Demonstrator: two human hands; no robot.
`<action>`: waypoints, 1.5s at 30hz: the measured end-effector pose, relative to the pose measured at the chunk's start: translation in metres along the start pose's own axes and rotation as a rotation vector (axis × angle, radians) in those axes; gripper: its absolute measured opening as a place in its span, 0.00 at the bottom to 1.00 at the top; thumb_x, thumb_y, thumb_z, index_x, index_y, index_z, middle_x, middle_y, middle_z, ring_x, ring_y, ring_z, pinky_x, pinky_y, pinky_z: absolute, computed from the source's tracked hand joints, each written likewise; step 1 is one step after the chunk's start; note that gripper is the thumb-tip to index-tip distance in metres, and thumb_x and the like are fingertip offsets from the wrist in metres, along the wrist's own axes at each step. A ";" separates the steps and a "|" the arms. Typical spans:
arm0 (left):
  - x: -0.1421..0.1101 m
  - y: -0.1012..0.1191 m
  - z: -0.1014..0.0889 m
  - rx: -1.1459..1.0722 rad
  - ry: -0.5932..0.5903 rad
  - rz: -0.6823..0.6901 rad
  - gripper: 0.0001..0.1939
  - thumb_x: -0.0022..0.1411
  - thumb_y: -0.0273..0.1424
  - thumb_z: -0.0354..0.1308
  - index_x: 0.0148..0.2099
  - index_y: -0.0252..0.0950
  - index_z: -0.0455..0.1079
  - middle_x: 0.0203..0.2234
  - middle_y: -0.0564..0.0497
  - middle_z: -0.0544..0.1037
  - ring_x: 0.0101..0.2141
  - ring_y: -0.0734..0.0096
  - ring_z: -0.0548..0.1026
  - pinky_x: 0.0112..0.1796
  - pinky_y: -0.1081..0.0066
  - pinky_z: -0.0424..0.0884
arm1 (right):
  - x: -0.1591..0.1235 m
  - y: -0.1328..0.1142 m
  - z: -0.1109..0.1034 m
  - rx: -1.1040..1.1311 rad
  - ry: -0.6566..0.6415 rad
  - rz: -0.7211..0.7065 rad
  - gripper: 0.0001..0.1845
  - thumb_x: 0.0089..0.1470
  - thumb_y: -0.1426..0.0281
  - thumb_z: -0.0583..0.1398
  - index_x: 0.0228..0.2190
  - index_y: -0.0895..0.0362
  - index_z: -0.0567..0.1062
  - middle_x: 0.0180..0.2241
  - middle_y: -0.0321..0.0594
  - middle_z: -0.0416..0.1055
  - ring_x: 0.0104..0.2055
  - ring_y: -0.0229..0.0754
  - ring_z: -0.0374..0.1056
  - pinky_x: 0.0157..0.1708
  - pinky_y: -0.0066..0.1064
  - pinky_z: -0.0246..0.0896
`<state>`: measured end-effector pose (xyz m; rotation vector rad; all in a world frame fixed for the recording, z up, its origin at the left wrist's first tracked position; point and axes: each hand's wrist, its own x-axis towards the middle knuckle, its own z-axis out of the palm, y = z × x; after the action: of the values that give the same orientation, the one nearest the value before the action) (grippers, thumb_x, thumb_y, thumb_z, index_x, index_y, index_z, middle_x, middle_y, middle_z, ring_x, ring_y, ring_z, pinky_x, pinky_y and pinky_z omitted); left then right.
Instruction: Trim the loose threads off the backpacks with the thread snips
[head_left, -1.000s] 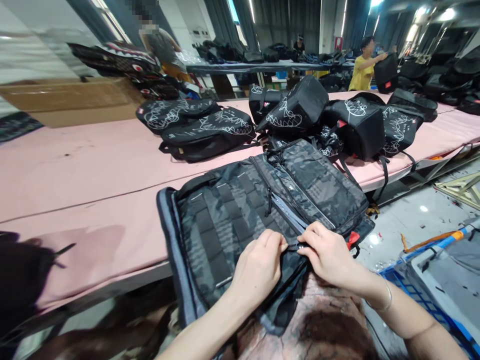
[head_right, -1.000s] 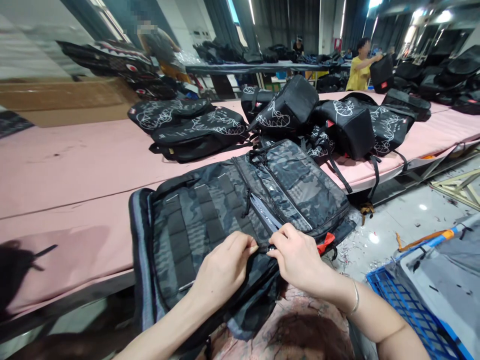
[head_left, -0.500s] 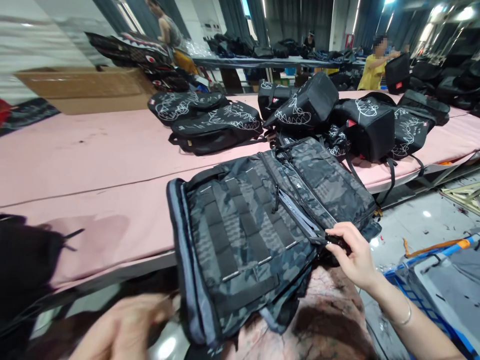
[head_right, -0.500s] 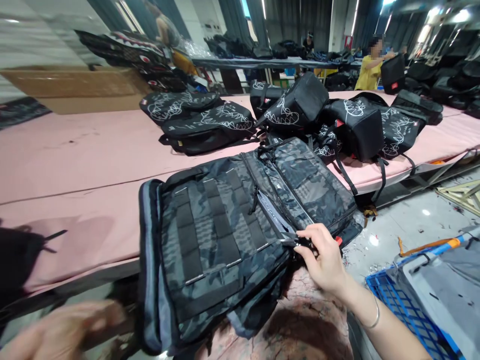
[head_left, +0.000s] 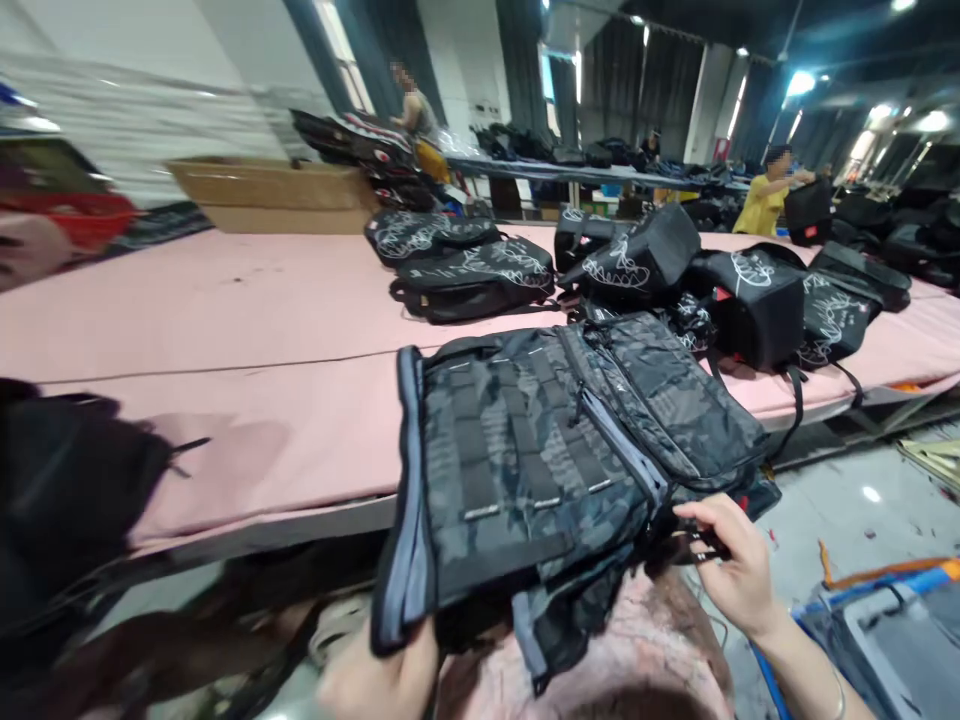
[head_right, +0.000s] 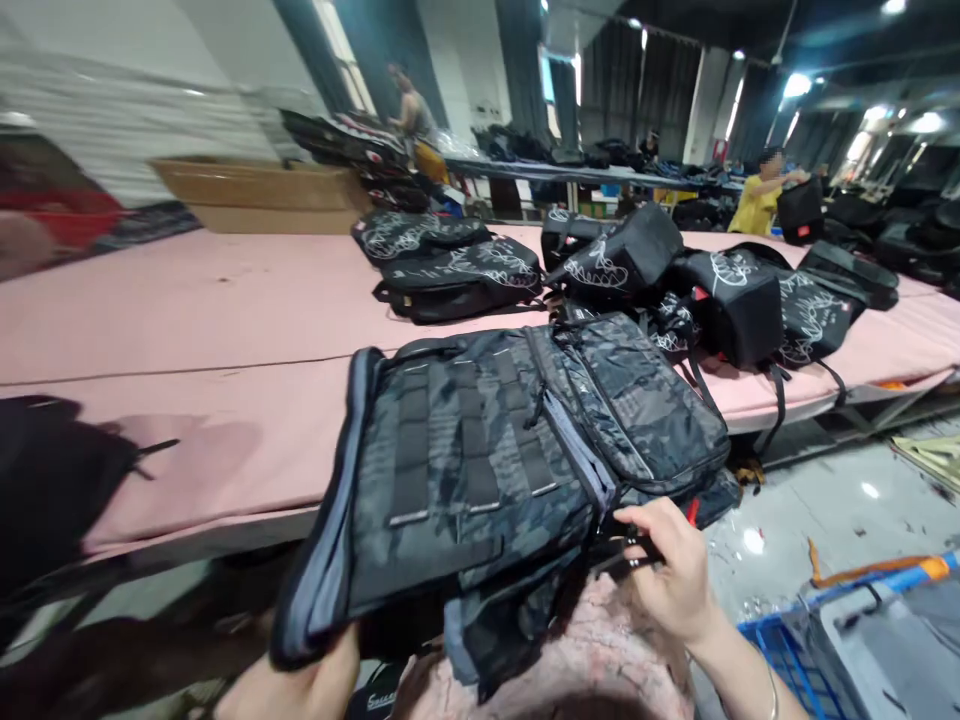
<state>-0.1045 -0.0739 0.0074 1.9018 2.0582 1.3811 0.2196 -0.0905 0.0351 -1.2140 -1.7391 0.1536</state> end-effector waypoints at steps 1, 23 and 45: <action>0.022 0.008 -0.006 0.021 0.102 -0.042 0.21 0.47 0.42 0.53 0.09 0.40 0.52 0.05 0.54 0.57 0.12 0.70 0.62 0.17 0.72 0.57 | 0.006 -0.002 -0.003 -0.010 0.018 -0.037 0.15 0.53 0.78 0.53 0.42 0.54 0.70 0.31 0.39 0.67 0.32 0.38 0.65 0.30 0.29 0.62; 0.253 0.038 -0.037 0.056 -0.002 -0.024 0.16 0.54 0.42 0.47 0.23 0.38 0.66 0.18 0.44 0.72 0.30 0.52 0.74 0.26 0.67 0.60 | 0.136 0.027 -0.034 -0.534 -0.003 -0.315 0.12 0.53 0.67 0.54 0.39 0.52 0.72 0.38 0.37 0.72 0.38 0.40 0.71 0.34 0.27 0.65; 0.147 -0.053 0.048 -0.567 0.202 -0.137 0.23 0.56 0.46 0.49 0.48 0.38 0.64 0.47 0.45 0.68 0.50 0.57 0.66 0.53 0.58 0.60 | 0.320 -0.060 0.058 -0.832 -0.168 0.122 0.22 0.50 0.52 0.53 0.23 0.54 0.76 0.27 0.43 0.75 0.31 0.45 0.68 0.23 0.28 0.46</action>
<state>-0.1587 0.0794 0.0239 1.4111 1.5766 1.9180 0.1272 0.1502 0.2418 -1.9431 -1.9385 -0.4568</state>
